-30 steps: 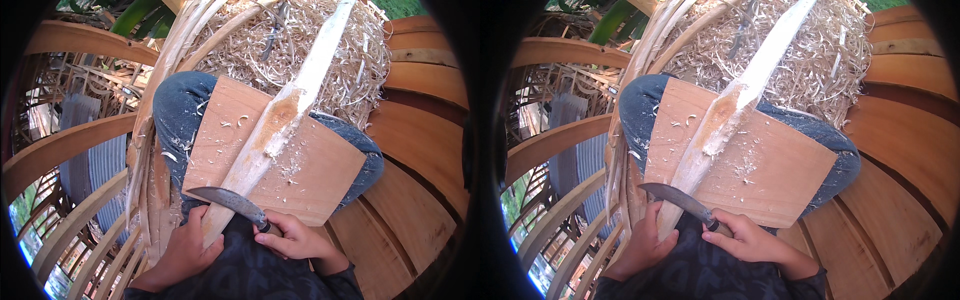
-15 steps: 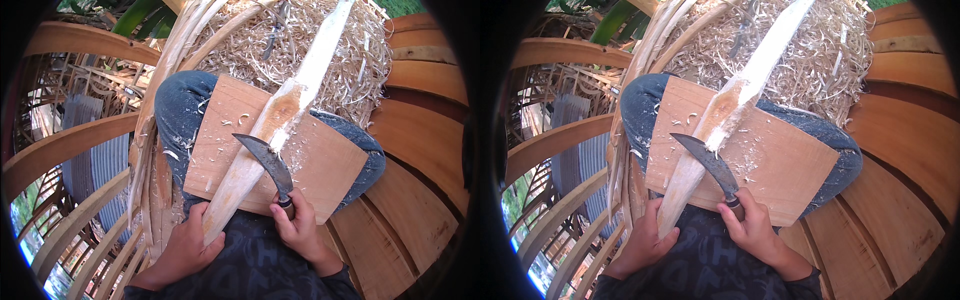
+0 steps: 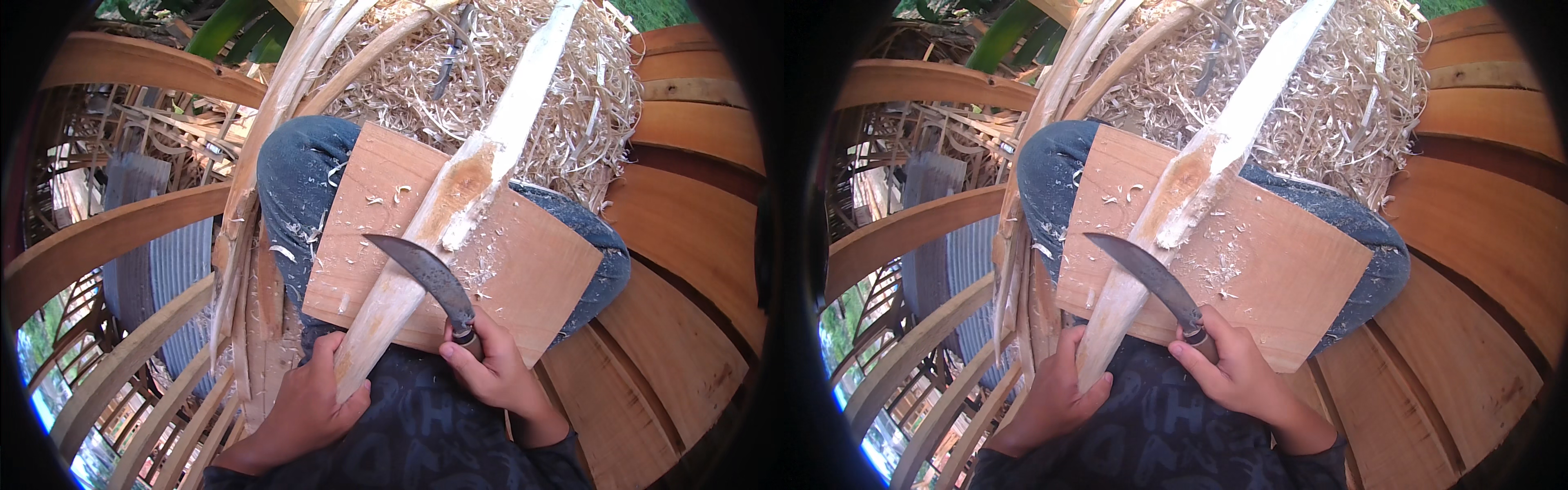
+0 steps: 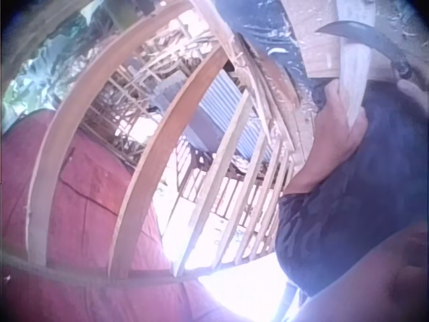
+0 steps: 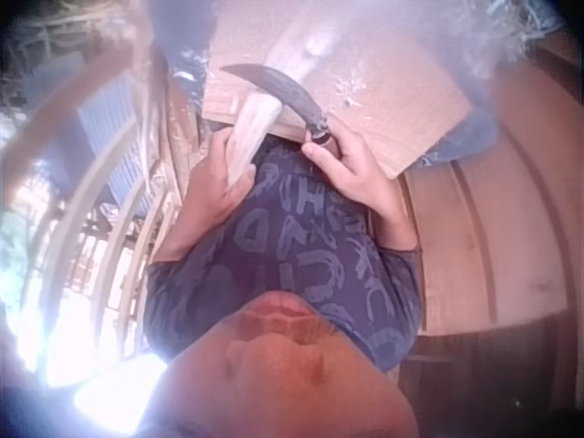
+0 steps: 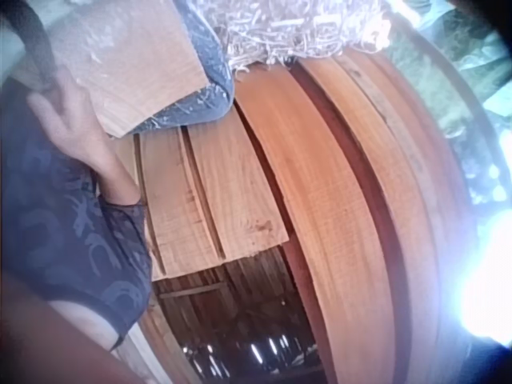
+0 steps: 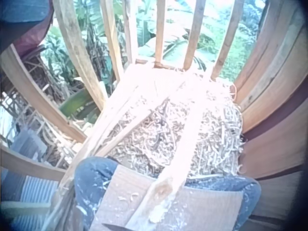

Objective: The person sits cross-legged and uses a curved knife to shave a long wooden stick held between the legs. Wood shavings accumulate on the lap and surrounding area as the person repeatedly strokes the blade along the stick.

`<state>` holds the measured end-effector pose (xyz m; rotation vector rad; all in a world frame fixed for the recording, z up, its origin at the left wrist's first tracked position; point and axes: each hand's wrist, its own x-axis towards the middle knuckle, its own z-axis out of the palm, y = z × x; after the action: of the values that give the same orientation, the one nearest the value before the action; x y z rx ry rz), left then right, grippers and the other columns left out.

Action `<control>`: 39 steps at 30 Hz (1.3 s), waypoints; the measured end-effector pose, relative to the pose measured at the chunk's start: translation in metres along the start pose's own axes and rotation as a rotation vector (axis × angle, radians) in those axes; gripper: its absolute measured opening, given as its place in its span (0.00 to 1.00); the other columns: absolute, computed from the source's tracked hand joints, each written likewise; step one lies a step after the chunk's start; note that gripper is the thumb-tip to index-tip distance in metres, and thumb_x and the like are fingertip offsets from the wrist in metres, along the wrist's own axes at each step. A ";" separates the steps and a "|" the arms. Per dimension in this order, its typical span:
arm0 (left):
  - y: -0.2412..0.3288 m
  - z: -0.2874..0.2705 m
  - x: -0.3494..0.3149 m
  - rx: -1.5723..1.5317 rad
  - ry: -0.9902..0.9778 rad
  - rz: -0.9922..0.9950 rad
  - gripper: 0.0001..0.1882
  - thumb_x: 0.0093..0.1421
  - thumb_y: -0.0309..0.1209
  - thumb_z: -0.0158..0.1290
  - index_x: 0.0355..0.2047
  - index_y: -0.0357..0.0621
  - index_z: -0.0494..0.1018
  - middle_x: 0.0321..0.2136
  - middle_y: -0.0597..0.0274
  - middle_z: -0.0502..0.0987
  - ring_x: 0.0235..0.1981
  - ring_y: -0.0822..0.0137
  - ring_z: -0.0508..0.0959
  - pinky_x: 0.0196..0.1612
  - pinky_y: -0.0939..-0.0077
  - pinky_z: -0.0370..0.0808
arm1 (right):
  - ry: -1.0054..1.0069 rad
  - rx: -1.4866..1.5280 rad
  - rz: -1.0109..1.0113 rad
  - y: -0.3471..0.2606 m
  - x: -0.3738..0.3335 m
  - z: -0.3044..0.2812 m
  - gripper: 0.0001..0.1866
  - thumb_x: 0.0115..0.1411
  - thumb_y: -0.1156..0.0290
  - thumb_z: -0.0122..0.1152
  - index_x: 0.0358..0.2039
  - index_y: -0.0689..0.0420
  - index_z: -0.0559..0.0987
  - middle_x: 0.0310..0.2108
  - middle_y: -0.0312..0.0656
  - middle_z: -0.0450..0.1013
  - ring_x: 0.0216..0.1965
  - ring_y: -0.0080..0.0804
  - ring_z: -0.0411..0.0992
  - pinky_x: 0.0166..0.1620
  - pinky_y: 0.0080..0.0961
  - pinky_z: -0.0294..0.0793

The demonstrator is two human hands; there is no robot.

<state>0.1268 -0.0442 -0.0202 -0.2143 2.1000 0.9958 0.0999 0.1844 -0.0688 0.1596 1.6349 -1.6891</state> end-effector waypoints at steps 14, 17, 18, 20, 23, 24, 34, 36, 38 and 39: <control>0.004 -0.002 -0.001 -0.013 -0.024 -0.080 0.30 0.53 0.33 0.54 0.52 0.32 0.54 0.36 0.35 0.71 0.38 0.39 0.74 0.41 0.58 0.71 | 0.245 0.017 -0.088 0.013 -0.001 0.010 0.06 0.59 0.75 0.55 0.36 0.63 0.69 0.20 0.37 0.69 0.19 0.19 0.66 0.24 0.17 0.65; 0.003 -0.003 0.001 -0.011 -0.028 -0.078 0.30 0.54 0.33 0.54 0.52 0.32 0.54 0.35 0.35 0.71 0.38 0.39 0.75 0.40 0.58 0.71 | 0.286 -0.072 -0.085 0.012 0.000 0.012 0.07 0.57 0.76 0.56 0.35 0.63 0.70 0.21 0.40 0.70 0.21 0.24 0.69 0.27 0.20 0.67; 0.003 -0.003 0.001 -0.012 -0.029 -0.078 0.30 0.54 0.33 0.54 0.51 0.32 0.54 0.35 0.35 0.71 0.37 0.39 0.75 0.40 0.58 0.71 | 0.322 -0.158 -0.119 0.012 0.001 0.013 0.07 0.57 0.76 0.56 0.35 0.63 0.70 0.21 0.41 0.70 0.21 0.24 0.69 0.27 0.21 0.67; 0.005 -0.004 0.000 -0.032 -0.040 -0.065 0.30 0.54 0.33 0.54 0.51 0.32 0.54 0.34 0.35 0.72 0.37 0.39 0.75 0.39 0.58 0.71 | 0.389 -0.324 -0.189 0.015 0.002 0.014 0.07 0.57 0.76 0.57 0.35 0.63 0.70 0.22 0.42 0.70 0.22 0.25 0.70 0.27 0.22 0.67; 0.005 -0.003 0.002 0.009 -0.007 0.005 0.29 0.53 0.34 0.53 0.51 0.33 0.55 0.31 0.35 0.73 0.32 0.39 0.75 0.34 0.55 0.72 | 0.270 -0.133 -0.116 0.016 0.004 0.007 0.07 0.59 0.74 0.56 0.35 0.61 0.70 0.21 0.39 0.70 0.21 0.23 0.69 0.25 0.21 0.65; 0.003 -0.002 0.003 0.034 0.012 0.038 0.29 0.53 0.34 0.53 0.50 0.33 0.55 0.29 0.36 0.73 0.29 0.39 0.76 0.32 0.53 0.73 | 0.171 -0.037 -0.030 0.012 0.002 0.004 0.06 0.59 0.74 0.55 0.35 0.61 0.70 0.21 0.37 0.69 0.21 0.22 0.68 0.25 0.20 0.64; 0.007 -0.002 -0.001 -0.020 0.007 -0.063 0.30 0.52 0.33 0.54 0.51 0.32 0.55 0.34 0.36 0.72 0.36 0.39 0.75 0.38 0.58 0.72 | 0.084 0.579 0.152 -0.010 0.000 -0.011 0.06 0.64 0.71 0.48 0.38 0.60 0.69 0.16 0.30 0.61 0.12 0.13 0.56 0.16 0.12 0.57; 0.008 -0.002 0.000 -0.018 0.003 -0.061 0.30 0.52 0.33 0.54 0.51 0.32 0.55 0.34 0.36 0.72 0.36 0.39 0.75 0.38 0.58 0.71 | 0.163 0.436 0.131 -0.005 -0.001 -0.004 0.06 0.62 0.73 0.50 0.37 0.61 0.69 0.17 0.32 0.64 0.13 0.15 0.59 0.17 0.14 0.59; 0.005 0.000 0.000 -0.012 0.006 -0.073 0.30 0.53 0.33 0.54 0.51 0.33 0.55 0.34 0.36 0.72 0.36 0.39 0.75 0.38 0.58 0.71 | 0.239 0.200 0.028 0.002 0.001 -0.002 0.06 0.61 0.74 0.53 0.36 0.62 0.70 0.18 0.34 0.66 0.15 0.18 0.63 0.19 0.16 0.62; 0.004 0.000 0.001 -0.008 0.006 -0.077 0.30 0.53 0.33 0.54 0.51 0.33 0.55 0.34 0.37 0.72 0.36 0.39 0.75 0.38 0.58 0.71 | 0.268 0.041 -0.063 0.006 0.004 -0.001 0.06 0.60 0.75 0.54 0.35 0.62 0.70 0.19 0.35 0.68 0.16 0.20 0.65 0.21 0.17 0.63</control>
<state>0.1244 -0.0413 -0.0183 -0.3006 2.0771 0.9594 0.0998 0.1840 -0.0758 0.3719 1.8165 -1.8111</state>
